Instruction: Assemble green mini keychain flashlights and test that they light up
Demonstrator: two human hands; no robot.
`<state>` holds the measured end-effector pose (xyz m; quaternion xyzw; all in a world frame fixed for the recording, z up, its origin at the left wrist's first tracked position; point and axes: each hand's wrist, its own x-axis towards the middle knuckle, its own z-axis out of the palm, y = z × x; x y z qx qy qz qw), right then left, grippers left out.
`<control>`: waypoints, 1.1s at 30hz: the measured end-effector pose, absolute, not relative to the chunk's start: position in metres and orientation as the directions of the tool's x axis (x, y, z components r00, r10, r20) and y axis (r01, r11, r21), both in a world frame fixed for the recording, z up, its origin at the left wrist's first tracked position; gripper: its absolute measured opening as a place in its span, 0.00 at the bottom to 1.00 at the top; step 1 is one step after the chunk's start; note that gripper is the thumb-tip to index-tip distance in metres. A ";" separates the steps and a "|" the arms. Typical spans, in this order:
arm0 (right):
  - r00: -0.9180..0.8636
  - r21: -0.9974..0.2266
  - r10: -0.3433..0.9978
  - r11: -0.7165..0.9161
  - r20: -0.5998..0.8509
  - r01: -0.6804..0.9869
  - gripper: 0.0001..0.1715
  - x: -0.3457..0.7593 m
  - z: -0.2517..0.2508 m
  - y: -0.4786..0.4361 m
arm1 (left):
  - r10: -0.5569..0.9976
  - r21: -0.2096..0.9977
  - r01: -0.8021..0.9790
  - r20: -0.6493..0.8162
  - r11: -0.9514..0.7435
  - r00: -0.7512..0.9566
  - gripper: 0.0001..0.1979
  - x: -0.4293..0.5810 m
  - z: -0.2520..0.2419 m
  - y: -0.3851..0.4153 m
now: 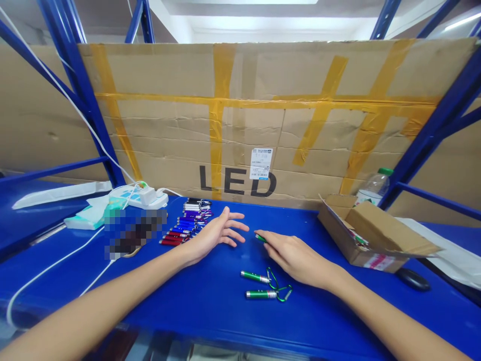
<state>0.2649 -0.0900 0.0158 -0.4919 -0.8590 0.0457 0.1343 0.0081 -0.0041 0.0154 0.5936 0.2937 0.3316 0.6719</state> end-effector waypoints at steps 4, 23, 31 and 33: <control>-0.493 -0.209 0.852 0.522 0.174 0.827 0.26 0.265 0.014 -0.091 | 0.817 0.993 -0.096 -0.003 0.072 0.576 0.35 0.009 0.018 -0.006; -0.517 -0.243 0.838 0.546 0.175 0.802 0.31 0.262 0.018 -0.095 | 0.814 0.991 -0.120 0.019 0.062 0.581 0.35 0.007 0.013 -0.002; -0.476 -0.222 0.866 0.499 0.153 0.838 0.29 0.262 0.025 -0.095 | 0.811 0.992 -0.098 -0.005 0.077 0.585 0.35 0.008 0.014 -0.003; -0.491 -0.209 0.858 0.514 0.151 0.832 0.28 0.261 0.024 -0.095 | 0.812 0.992 -0.102 -0.001 0.074 0.583 0.34 0.008 0.015 -0.003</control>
